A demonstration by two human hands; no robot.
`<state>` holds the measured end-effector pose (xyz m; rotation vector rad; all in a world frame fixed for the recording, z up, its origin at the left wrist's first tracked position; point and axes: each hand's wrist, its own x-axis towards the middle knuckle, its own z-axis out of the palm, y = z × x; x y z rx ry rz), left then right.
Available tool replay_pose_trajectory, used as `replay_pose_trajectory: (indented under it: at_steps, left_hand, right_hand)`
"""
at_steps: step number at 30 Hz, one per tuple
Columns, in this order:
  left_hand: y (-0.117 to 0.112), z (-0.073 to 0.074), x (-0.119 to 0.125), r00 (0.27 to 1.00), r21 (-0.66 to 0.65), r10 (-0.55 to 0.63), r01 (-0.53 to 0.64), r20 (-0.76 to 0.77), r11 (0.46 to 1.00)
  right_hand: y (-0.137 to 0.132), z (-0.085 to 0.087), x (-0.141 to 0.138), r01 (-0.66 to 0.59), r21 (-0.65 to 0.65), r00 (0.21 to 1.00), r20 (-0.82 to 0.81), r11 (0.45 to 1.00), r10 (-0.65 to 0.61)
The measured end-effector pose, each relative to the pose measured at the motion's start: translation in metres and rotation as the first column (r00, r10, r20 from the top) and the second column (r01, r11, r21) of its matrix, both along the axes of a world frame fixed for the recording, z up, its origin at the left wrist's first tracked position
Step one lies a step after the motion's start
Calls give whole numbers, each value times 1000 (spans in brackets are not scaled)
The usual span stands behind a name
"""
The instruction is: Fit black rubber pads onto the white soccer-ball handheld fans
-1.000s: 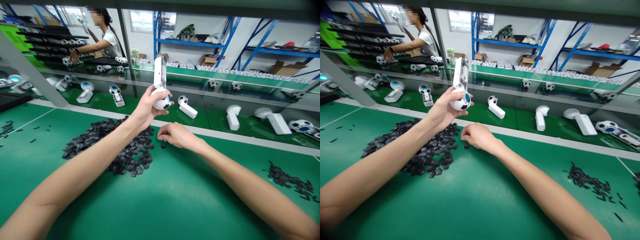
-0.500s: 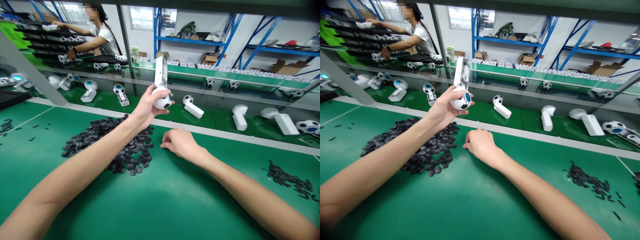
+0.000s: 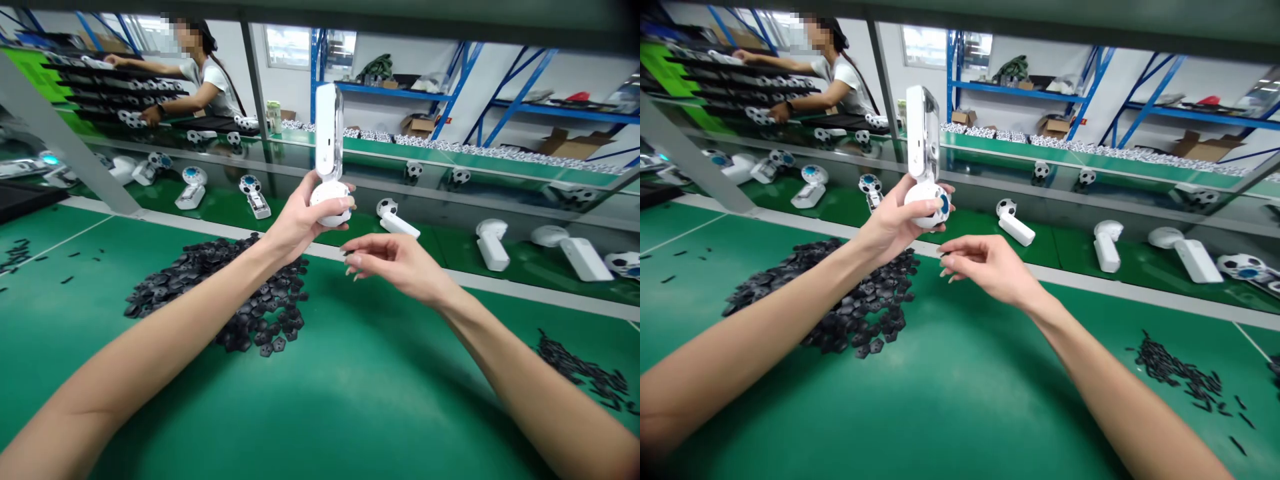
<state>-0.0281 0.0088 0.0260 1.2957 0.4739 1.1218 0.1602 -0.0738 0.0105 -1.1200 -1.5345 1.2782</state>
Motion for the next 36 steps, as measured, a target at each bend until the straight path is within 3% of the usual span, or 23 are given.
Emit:
replay_pose_trajectory:
  at_steps: [4, 7, 10, 14, 18, 21, 28, 36]
  left_hand:
    - [-3, -5, 4, 1000, -23, -20, 21, 9, 1000]
    - [-6, -9, 9, 1000, -4, 6, -6, 4, 1000]
    - [-13, -13, 15, 998, 21, 66, -66, -9, 998]
    - [-16, -22, 17, 986, 156, 160, -151, -46, 976]
    - [-15, -30, 14, 957, 406, 288, -249, -35, 879]
    - [-18, -29, 13, 939, 511, 340, -263, -60, 818]
    - [-19, -29, 9, 912, 601, 405, -285, -71, 747]
    - [-21, -37, 8, 937, 554, 347, -267, -44, 789]
  right_hand:
    - [-8, 18, 3, 111, 149, 991, -93, 983, -98]
    - [-10, 22, 2, 277, 266, 952, -203, 923, -228]
    - [-7, 20, 2, 370, 257, 911, -289, 893, -294]
    - [-6, 20, -1, 350, 120, 887, -362, 929, -288]
    - [-10, 21, -8, 335, 6, 868, -391, 942, -307]
    - [-12, 21, -13, 311, 5, 881, -376, 950, -286]
    - [-13, 15, -20, 303, 113, 923, -283, 946, -261]
    - [-17, 18, -22, 188, 50, 960, -223, 981, -173]
